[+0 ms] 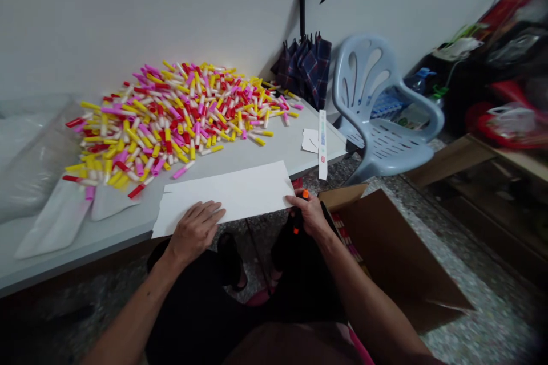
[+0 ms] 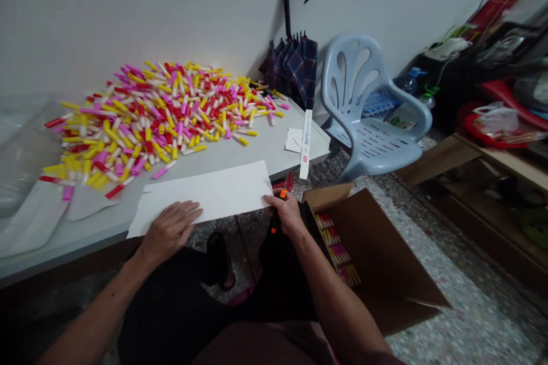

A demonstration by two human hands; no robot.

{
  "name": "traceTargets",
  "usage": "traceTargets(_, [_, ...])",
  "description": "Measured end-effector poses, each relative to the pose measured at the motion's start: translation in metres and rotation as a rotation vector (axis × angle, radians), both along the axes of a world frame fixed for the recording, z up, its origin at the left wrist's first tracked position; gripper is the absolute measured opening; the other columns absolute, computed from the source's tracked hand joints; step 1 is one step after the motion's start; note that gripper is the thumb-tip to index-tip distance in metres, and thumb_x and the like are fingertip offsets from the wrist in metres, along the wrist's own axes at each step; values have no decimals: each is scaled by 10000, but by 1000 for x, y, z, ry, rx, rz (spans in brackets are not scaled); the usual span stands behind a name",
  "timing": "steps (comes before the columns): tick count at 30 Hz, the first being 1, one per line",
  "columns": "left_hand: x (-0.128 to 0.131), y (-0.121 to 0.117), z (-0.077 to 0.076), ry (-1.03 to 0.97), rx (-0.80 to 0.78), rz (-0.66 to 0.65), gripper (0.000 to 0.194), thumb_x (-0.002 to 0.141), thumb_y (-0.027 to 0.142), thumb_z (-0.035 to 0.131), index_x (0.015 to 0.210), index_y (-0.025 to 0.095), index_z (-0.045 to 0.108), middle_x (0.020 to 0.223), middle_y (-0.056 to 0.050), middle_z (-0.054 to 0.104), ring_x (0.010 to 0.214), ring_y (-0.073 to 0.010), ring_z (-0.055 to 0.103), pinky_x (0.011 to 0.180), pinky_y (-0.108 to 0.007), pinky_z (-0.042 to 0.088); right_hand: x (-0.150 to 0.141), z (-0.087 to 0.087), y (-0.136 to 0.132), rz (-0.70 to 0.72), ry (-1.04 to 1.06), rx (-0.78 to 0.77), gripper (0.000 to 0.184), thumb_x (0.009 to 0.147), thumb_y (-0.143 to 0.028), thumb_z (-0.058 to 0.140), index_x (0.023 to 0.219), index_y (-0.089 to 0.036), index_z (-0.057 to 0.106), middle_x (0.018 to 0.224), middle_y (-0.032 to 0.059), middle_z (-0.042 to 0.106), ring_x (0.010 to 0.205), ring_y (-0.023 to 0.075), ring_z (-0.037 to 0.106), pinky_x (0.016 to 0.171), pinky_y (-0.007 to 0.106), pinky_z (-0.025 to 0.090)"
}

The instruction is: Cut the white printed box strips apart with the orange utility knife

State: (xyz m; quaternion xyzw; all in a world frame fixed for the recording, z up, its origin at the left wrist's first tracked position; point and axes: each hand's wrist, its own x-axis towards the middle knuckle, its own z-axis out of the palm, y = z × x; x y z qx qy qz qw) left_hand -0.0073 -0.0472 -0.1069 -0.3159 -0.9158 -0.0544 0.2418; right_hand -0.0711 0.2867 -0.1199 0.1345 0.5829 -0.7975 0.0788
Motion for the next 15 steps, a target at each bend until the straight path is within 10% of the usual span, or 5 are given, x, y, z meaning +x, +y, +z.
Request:
traceTargets(5, [9, -1, 0, 51, 52, 54, 375, 949, 56, 600, 1308, 145, 659, 1314, -106, 722, 1223, -286, 659, 1017, -456, 556, -10, 14, 5, 87, 16, 170, 448, 641, -492, 880, 867, -203, 622, 615, -53, 594, 511, 132, 502, 486, 261, 370])
traceTargets(15, [25, 4, -13, 91, 112, 246, 272, 981, 104, 577, 1207, 164, 716, 1235, -77, 756, 1161, -268, 664, 978, -428, 548, -111, 75, 2, 237, 252, 1365, 610, 877, -723, 641, 1173, -191, 596, 935, 117, 719, 840, 293, 660, 703, 356, 428])
